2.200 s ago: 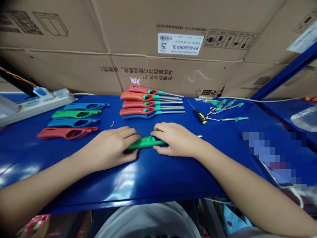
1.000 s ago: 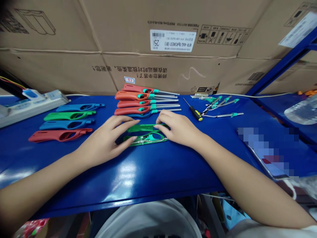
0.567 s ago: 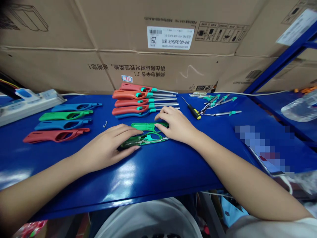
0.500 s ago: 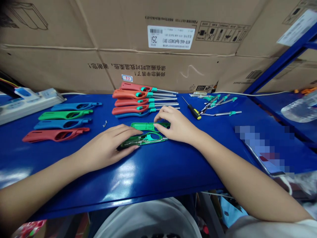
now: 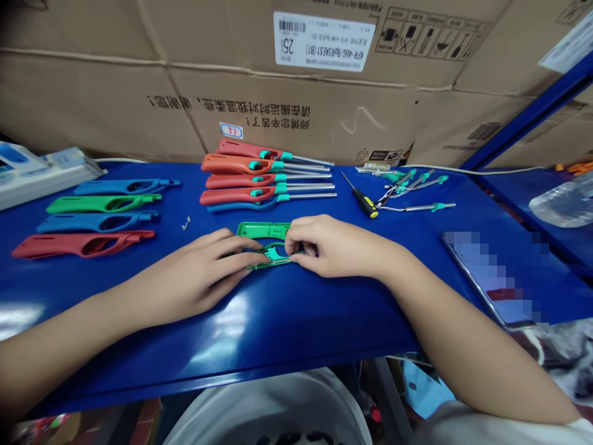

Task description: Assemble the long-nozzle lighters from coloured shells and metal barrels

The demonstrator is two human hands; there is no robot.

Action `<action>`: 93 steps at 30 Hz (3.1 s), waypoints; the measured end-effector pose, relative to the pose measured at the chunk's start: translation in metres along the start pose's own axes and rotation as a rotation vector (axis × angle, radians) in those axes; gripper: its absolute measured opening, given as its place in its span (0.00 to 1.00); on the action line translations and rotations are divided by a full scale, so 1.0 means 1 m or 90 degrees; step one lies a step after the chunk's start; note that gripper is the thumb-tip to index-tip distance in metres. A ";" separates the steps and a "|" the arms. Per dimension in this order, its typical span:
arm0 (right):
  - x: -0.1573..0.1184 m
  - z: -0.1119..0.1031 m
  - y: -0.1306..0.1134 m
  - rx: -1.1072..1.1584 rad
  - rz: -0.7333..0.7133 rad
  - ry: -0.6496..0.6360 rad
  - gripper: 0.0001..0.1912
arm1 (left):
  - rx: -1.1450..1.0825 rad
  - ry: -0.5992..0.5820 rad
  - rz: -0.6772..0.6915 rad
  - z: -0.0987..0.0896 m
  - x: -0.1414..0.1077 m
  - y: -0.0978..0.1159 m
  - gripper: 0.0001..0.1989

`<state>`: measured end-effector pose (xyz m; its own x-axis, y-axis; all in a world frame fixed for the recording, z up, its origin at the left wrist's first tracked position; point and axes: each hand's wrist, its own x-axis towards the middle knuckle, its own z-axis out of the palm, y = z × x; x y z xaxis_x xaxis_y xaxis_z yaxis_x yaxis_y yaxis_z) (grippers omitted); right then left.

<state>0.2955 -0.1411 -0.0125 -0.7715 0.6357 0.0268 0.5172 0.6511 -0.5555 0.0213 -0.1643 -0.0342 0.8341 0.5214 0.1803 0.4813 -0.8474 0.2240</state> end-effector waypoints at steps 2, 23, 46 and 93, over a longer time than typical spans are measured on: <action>-0.002 -0.003 0.000 -0.007 0.008 -0.011 0.06 | 0.007 -0.003 0.001 0.001 0.000 0.000 0.18; -0.001 -0.001 0.001 -0.033 0.000 -0.013 0.06 | 0.043 -0.013 0.009 0.003 0.001 -0.002 0.20; -0.001 -0.004 -0.003 -0.014 -0.027 -0.033 0.03 | 0.059 -0.016 0.026 0.003 0.000 -0.003 0.21; 0.006 0.005 -0.005 0.051 0.103 0.027 0.03 | 0.072 -0.010 0.023 0.004 0.000 -0.001 0.21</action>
<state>0.2869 -0.1427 -0.0136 -0.6636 0.7474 -0.0334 0.6001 0.5052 -0.6202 0.0222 -0.1634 -0.0384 0.8549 0.4895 0.1717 0.4776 -0.8719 0.1076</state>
